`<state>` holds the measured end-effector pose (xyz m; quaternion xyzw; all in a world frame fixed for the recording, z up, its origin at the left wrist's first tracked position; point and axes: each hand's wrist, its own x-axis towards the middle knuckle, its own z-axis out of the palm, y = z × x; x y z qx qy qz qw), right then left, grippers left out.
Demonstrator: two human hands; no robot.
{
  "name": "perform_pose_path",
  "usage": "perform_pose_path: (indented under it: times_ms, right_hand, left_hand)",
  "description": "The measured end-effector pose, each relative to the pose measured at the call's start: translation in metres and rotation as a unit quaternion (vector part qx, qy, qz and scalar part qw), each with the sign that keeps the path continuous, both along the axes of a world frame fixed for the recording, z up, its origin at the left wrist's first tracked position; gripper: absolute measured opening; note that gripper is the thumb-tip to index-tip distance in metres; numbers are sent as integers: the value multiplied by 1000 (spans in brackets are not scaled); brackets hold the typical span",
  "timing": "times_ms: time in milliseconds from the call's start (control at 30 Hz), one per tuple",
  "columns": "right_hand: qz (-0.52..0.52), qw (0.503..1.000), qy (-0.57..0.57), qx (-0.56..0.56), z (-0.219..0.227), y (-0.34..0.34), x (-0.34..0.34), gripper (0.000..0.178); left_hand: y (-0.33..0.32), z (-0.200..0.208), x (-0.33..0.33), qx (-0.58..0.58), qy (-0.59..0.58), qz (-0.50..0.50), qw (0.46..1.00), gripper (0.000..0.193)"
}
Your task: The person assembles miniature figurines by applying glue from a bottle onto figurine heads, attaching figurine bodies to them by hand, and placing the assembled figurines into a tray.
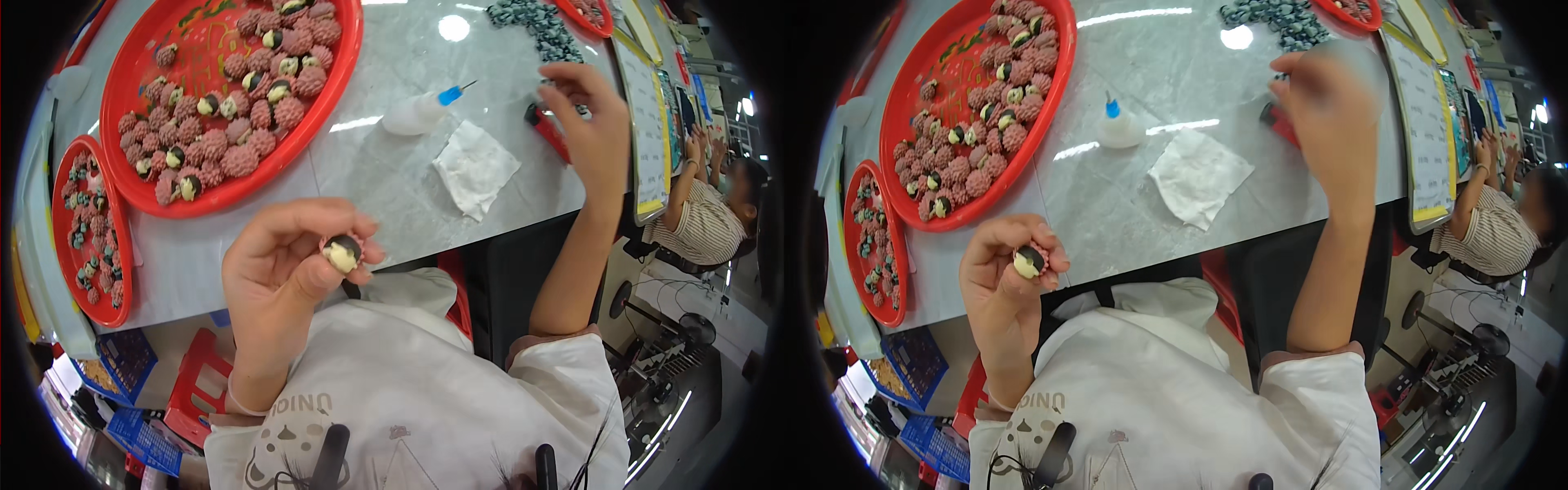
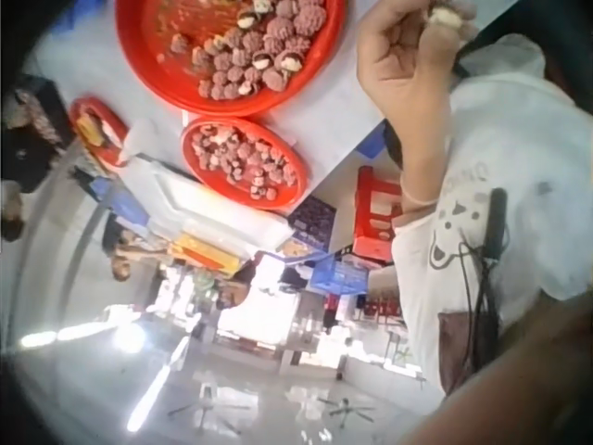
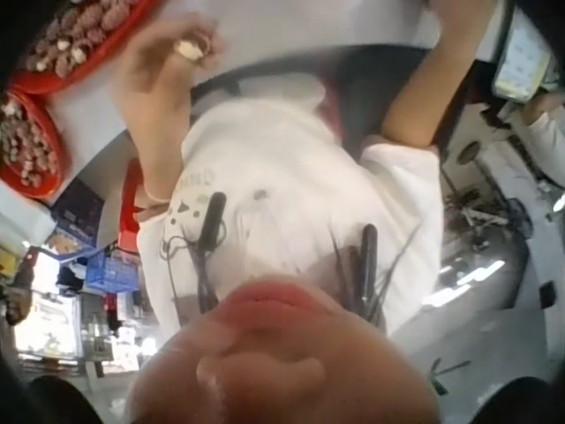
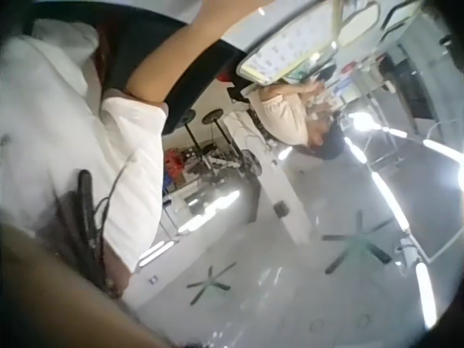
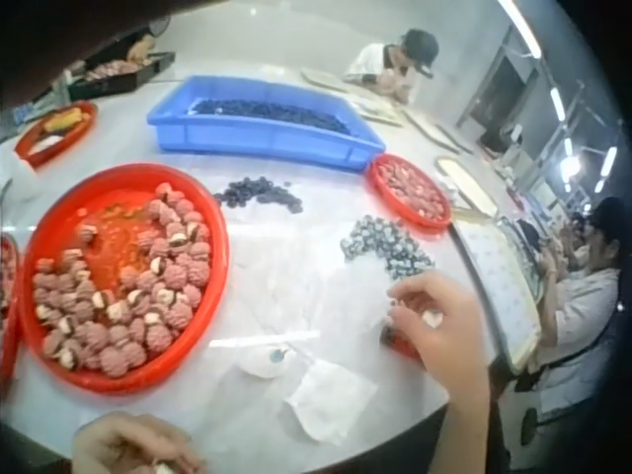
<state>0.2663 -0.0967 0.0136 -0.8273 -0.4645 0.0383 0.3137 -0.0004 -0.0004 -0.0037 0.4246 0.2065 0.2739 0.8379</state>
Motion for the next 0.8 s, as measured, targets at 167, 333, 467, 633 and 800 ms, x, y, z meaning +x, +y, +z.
perform_pose_path:
  times_ms: [167,333,467,633,800]
  right_hand:
    - [52,922,345,164,11,-2,-38,15]
    - [188,833,489,180,2,-1,-66,22]
    - [219,776,568,165,-1,2,-83,26]
    - [216,760,584,184,3,4,-105,25]
    - [240,830,460,203,8,9,-117,24]
  left_hand:
    - [0,-5,3,-32,-37,5,999,33]
    - [-1,-1,6,-10,-16,-24,1000,40]
    - [-2,-1,5,-18,-16,-22,999,42]
    - [-4,-1,4,-23,-22,-25,999,45]
    - [-5,4,1,-36,-1,-33,999,47]
